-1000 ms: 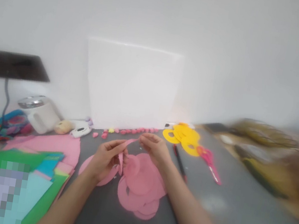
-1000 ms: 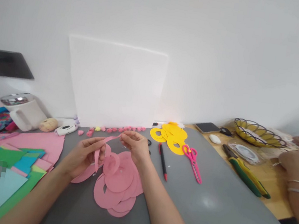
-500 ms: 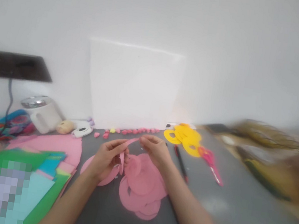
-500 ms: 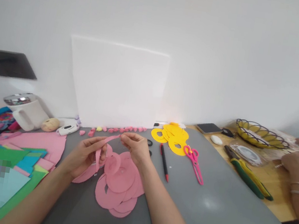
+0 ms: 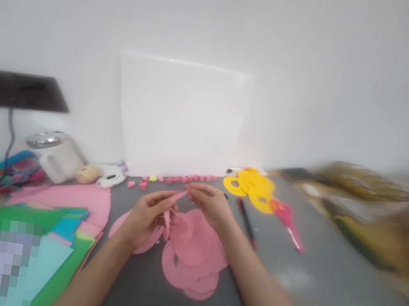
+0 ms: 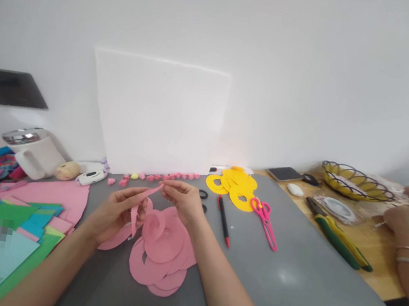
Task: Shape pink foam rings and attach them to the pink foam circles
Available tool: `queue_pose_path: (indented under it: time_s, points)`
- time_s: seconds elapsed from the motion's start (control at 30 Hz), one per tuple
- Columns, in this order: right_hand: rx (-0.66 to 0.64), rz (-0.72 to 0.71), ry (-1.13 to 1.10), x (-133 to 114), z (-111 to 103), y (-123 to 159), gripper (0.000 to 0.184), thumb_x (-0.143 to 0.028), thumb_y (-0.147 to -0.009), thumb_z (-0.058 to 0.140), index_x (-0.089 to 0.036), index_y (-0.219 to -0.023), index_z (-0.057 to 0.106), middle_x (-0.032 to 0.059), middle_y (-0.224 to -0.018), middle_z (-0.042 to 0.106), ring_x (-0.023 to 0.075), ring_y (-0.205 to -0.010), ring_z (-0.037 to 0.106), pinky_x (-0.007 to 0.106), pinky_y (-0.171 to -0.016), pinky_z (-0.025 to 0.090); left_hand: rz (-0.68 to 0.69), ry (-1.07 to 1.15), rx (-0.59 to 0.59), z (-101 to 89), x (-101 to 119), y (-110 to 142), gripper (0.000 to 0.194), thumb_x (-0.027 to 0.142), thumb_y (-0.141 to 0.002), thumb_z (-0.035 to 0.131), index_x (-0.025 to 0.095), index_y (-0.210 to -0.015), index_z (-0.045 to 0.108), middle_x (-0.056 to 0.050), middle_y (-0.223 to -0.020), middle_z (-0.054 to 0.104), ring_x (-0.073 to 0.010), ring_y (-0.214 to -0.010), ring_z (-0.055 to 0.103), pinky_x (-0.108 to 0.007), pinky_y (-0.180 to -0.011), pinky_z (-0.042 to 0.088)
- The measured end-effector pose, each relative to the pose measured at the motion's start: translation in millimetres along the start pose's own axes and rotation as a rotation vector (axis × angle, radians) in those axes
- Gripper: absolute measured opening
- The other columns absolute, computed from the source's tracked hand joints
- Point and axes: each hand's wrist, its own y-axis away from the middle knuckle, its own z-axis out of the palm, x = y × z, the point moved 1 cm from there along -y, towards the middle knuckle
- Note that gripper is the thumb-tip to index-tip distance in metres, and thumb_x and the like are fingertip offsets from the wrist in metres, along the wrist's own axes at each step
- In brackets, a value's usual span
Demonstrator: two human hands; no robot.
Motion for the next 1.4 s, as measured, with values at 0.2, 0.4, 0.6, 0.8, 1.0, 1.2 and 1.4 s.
queue_pose_path:
  time_s: [0.2,0.4,0.6,0.8,1.0,1.2,1.4]
  points:
    - [-0.02,-0.006,0.097,2.8,2.1,3.1,0.026,-0.027,-0.048,0.082,-0.017,-0.069,0.073,0.0023,-0.065,0.069,0.0135,-0.063,0.063,0.031,-0.071,0.052,0.019,-0.133,0.054,6.4,0.7,2.5,0.027,0.037,-0.071,0.07,0.012,-0.08,0.068,-0.004,-0.067,0.062,-0.0119,-0.05,0.058,-0.022,-0.044,0.048]
    - [-0.038,-0.009,0.177,2.7,2.9,6.0,0.024,-0.029,-0.051,0.081,-0.017,-0.069,0.071,0.002,-0.063,0.068,0.0139,-0.061,0.062,0.029,-0.066,0.05,0.052,-0.222,0.16,7.3,-1.1,2.3,0.028,0.038,-0.071,0.068,0.011,-0.063,0.068,-0.005,-0.054,0.062,-0.0125,-0.042,0.056,-0.021,-0.04,0.045]
    - [-0.056,-0.037,0.181,3.2,4.3,6.1,0.023,-0.031,-0.053,0.08,-0.017,-0.066,0.068,0.0006,-0.063,0.066,0.0124,-0.061,0.06,0.027,-0.064,0.049,0.061,-0.172,0.12,9.9,-2.8,2.7,0.026,0.036,-0.07,0.07,0.012,-0.079,0.07,-0.005,-0.061,0.066,-0.0139,-0.041,0.057,-0.025,-0.039,0.048]
    - [-0.079,-0.054,0.21,-1.7,7.8,9.2,0.025,-0.032,-0.052,0.081,-0.016,-0.059,0.062,-0.0032,-0.056,0.059,0.0087,-0.052,0.052,0.025,-0.058,0.045,0.061,-0.165,0.125,9.6,-2.9,1.8,0.031,0.035,-0.07,0.07,0.012,-0.091,0.07,-0.004,-0.06,0.067,-0.0137,-0.043,0.057,-0.026,-0.042,0.05]
    - [-0.114,-0.067,0.243,-3.2,8.9,11.3,0.028,-0.034,-0.052,0.081,-0.017,-0.059,0.06,-0.0035,-0.054,0.057,0.0089,-0.051,0.05,0.024,-0.054,0.042,0.059,-0.155,0.066,12.2,1.2,4.0,0.023,0.034,-0.071,0.069,0.012,-0.076,0.071,-0.003,-0.055,0.063,-0.0124,-0.043,0.055,-0.025,-0.044,0.049]
    - [-0.099,-0.085,0.267,-2.4,7.9,10.1,0.024,-0.032,-0.051,0.081,-0.017,-0.058,0.063,-0.0023,-0.054,0.06,0.0095,-0.051,0.051,0.024,-0.054,0.043,0.053,-0.148,0.0,15.1,4.3,6.5,0.026,0.035,-0.074,0.066,0.013,-0.061,0.066,-0.002,-0.053,0.06,-0.0118,-0.042,0.053,-0.025,-0.043,0.047]
    - [-0.092,-0.038,0.246,-3.2,6.1,8.2,0.021,-0.032,-0.053,0.08,-0.017,-0.06,0.067,-0.0007,-0.058,0.063,0.0104,-0.055,0.056,0.025,-0.058,0.046,0.047,-0.137,-0.007,12.8,3.2,6.1,0.026,0.036,-0.074,0.066,0.013,-0.064,0.066,-0.002,-0.053,0.059,-0.0118,-0.042,0.053,-0.024,-0.042,0.046]
